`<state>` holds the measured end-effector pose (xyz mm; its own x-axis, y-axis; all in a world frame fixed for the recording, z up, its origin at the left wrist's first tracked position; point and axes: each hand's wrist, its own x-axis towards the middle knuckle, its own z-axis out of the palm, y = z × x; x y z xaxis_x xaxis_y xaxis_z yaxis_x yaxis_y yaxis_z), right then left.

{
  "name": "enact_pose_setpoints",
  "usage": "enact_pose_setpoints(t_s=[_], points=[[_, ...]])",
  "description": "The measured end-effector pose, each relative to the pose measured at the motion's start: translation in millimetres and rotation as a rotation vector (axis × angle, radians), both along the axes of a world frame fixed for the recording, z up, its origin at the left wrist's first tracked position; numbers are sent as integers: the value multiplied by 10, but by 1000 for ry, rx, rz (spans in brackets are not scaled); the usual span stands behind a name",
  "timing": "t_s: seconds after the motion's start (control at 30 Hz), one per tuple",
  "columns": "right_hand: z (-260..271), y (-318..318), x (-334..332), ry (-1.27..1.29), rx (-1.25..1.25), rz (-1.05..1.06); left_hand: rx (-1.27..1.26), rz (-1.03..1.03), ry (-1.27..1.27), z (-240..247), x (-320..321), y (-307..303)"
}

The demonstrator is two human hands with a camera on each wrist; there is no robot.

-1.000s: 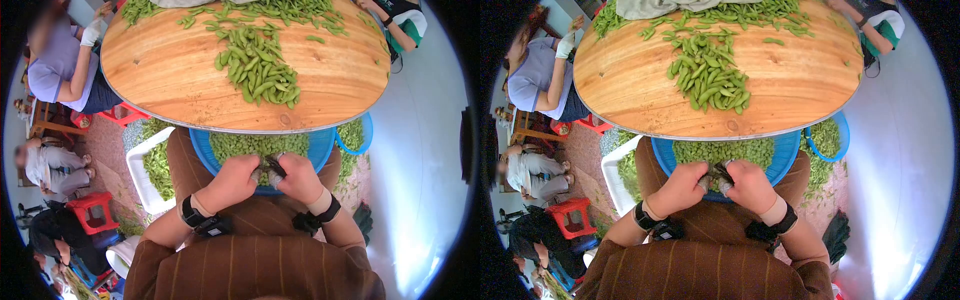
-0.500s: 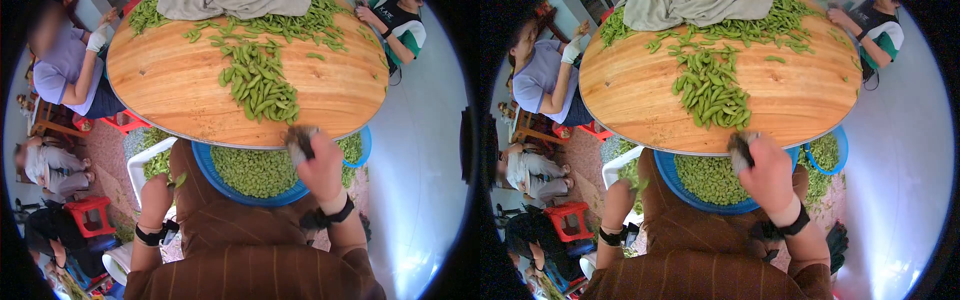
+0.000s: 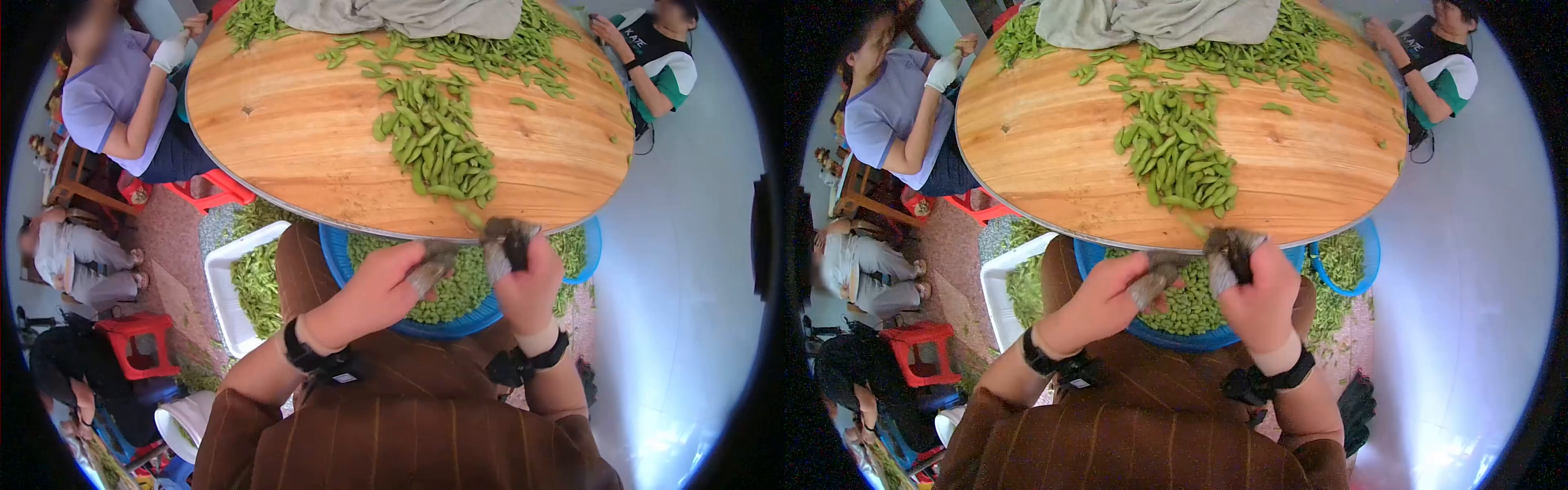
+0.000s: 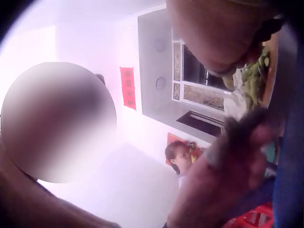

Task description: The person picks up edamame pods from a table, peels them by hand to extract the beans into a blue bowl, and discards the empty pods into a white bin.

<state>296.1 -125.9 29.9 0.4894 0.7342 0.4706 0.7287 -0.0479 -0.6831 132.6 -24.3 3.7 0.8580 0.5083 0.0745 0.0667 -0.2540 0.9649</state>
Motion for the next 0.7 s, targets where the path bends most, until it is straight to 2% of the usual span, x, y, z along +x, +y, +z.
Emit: enact_pose_setpoints(t_s=[0.07,0.13,0.2,0.3,0.37,0.4,0.47,0.6,0.67,0.7], points=[[-52,-140,-103,24,-50,76,-537,0,35,110,166,-33],[-78,-190,-137,9,-87,90,-541,40,-33,97,230,-77],[-103,-214,-138,180,-88,182,-543,78,-91,40,236,-101],[-82,-278,-64,292,-191,207,-458,112,12,-30,142,-103],[-27,-287,-37,405,-243,277,-105,133,12,18,115,-125],[-14,-284,-23,510,-296,351,-104,129,17,17,113,-136],[-60,-289,-1,476,-321,376,-185,74,-43,10,112,-164],[-74,-279,15,471,-357,445,-144,79,-4,2,99,-177],[-82,-277,12,507,-339,448,32,75,-2,36,93,-170],[-84,-278,16,538,-320,452,32,71,0,30,86,-156]])
